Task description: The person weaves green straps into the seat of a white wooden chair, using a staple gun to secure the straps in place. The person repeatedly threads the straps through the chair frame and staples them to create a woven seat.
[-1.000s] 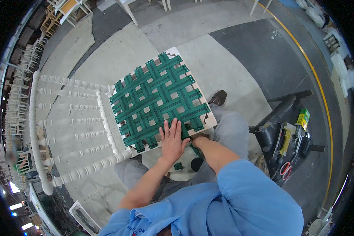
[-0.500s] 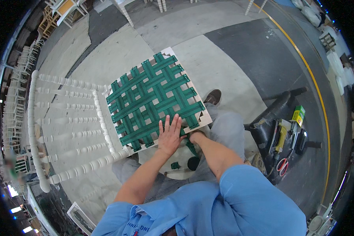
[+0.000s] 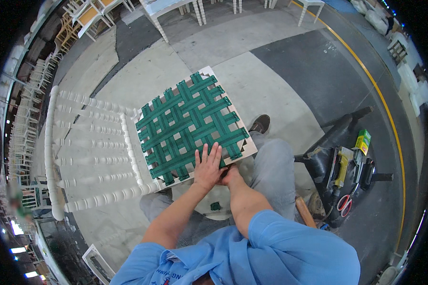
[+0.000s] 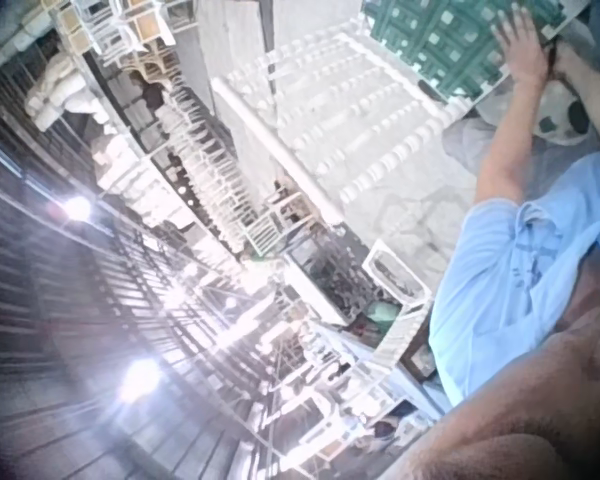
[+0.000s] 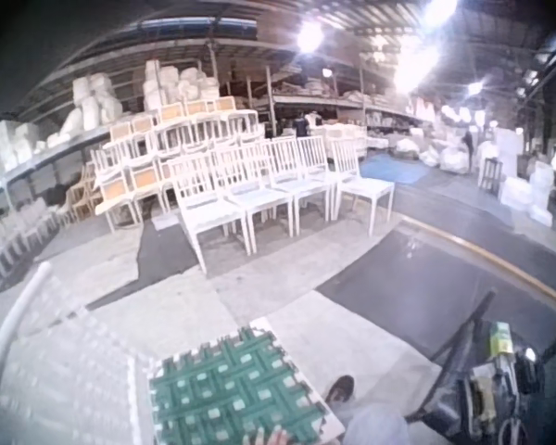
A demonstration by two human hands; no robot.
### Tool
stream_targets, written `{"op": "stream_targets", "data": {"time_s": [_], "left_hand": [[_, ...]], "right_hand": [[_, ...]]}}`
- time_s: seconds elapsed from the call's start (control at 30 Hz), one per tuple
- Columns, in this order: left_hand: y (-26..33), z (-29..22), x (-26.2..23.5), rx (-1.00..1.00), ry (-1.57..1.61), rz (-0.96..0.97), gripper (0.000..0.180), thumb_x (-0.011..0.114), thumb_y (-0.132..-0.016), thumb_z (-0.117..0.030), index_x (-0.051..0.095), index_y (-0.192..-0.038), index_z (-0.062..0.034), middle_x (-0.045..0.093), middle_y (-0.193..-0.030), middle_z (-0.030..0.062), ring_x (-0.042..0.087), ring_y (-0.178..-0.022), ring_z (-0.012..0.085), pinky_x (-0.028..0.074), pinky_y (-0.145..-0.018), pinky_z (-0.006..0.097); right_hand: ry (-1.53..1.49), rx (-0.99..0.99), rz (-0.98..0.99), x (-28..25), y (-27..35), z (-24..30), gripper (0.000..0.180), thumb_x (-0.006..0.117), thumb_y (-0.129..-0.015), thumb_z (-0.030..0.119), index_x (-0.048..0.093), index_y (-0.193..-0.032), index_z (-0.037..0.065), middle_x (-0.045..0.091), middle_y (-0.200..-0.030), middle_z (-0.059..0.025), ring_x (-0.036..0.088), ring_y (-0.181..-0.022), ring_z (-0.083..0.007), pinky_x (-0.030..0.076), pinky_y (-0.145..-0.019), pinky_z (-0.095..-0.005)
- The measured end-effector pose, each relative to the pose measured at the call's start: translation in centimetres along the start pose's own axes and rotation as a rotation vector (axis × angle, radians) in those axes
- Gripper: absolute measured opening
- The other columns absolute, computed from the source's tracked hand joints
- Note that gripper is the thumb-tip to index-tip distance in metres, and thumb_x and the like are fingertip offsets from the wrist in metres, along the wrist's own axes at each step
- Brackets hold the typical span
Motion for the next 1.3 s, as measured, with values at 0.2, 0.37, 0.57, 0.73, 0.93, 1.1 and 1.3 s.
{"op": "stream_targets", "data": {"time_s": [0.2,0.37,0.57,0.73,0.93,1.1,1.3], "left_hand": [[-0.4,-0.2,-0.1,-0.018,0.028,0.041,0.099,0.078,-0.086,-0.048,0.032,-0.165,-0.0113,0.021,-0.175,0.0063,0.019,-0.16,0.0391,0.015,-0.128,0.063],[1.5,-2.6,-3.7,-0.009,0.2,-0.194,0.061,0.077,-0.093,-0.031,0.057,-0.145,-0.0055,0.058,-0.147,0.0156,0.053,-0.138,0.0416,0.042,-0.114,0.058],[9.7,-3.1,5.3,-1.421,1.897,0.466,0.036,0.056,-0.109,-0.039,0.069,-0.098,-0.0075,0.067,-0.075,0.0041,0.065,-0.066,0.0232,0.047,-0.056,0.037],[8.1,-2.9,12.5,-1.521,2.612,0.465,0.043,0.056,-0.106,-0.049,0.071,-0.097,-0.0093,0.071,-0.078,0.0035,0.065,-0.062,0.0208,0.049,-0.055,0.034],[4.1,-2.2,15.7,-1.396,2.852,0.675,0.038,0.057,-0.103,-0.046,0.073,-0.111,-0.0127,0.077,-0.094,0.0049,0.073,-0.078,0.0258,0.061,-0.069,0.04],[2.7,-1.2,15.9,-1.988,2.637,0.35,0.017,0.068,-0.097,-0.023,0.074,-0.104,-0.0094,0.077,-0.106,0.0055,0.072,-0.09,0.0227,0.063,-0.068,0.036],[2.5,-0.7,17.3,-2.075,2.584,0.226,0.02,0.065,-0.098,-0.026,0.074,-0.106,-0.0092,0.077,-0.105,0.0062,0.072,-0.09,0.0235,0.063,-0.068,0.037]], "right_hand": [[-0.05,-0.043,0.047,3.0,-1.3,0.6,0.048,0.049,-0.103,0.054,0.07,-0.122,0.015,0.076,-0.089,-0.0147,0.073,-0.076,-0.0326,0.058,-0.076,-0.0539],[-0.001,-0.1,-0.002,2.0,-3.8,2.6,0.046,0.05,-0.103,0.051,0.071,-0.12,0.013,0.075,-0.088,-0.0158,0.072,-0.074,-0.0333,0.058,-0.074,-0.054],[0.113,-0.125,-0.105,0.7,-6.3,3.9,0.044,0.051,-0.102,0.048,0.071,-0.117,0.012,0.075,-0.087,-0.017,0.072,-0.073,-0.0342,0.058,-0.071,-0.0541],[0.222,-0.15,-0.18,0.0,-8.0,4.1,0.043,0.052,-0.102,0.046,0.071,-0.115,0.01,0.075,-0.087,-0.018,0.072,-0.071,-0.035,0.058,-0.069,-0.0543],[0.363,-0.172,-0.269,-1.7,-9.5,3.4,0.041,0.053,-0.101,0.042,0.072,-0.112,0.008,0.074,-0.086,-0.0193,0.072,-0.07,-0.0358,0.058,-0.067,-0.0544],[0.483,-0.202,-0.355,-3.3,-9.6,4.7,0.039,0.054,-0.101,0.04,0.072,-0.11,0.006,0.074,-0.085,-0.0203,0.072,-0.068,-0.0366,0.058,-0.065,-0.0545],[0.665,-0.221,-0.434,-3.8,-12.5,7.7,0.038,0.055,-0.1,0.037,0.073,-0.107,0.005,0.074,-0.084,-0.0215,0.072,-0.067,-0.0374,0.058,-0.062,-0.0547]]}}
Point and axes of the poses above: each hand's wrist, its own y-axis away from the middle knuckle, its own x-axis out of the palm, z = x × y, the point moved 5 cm from there along -y, towards the middle knuckle
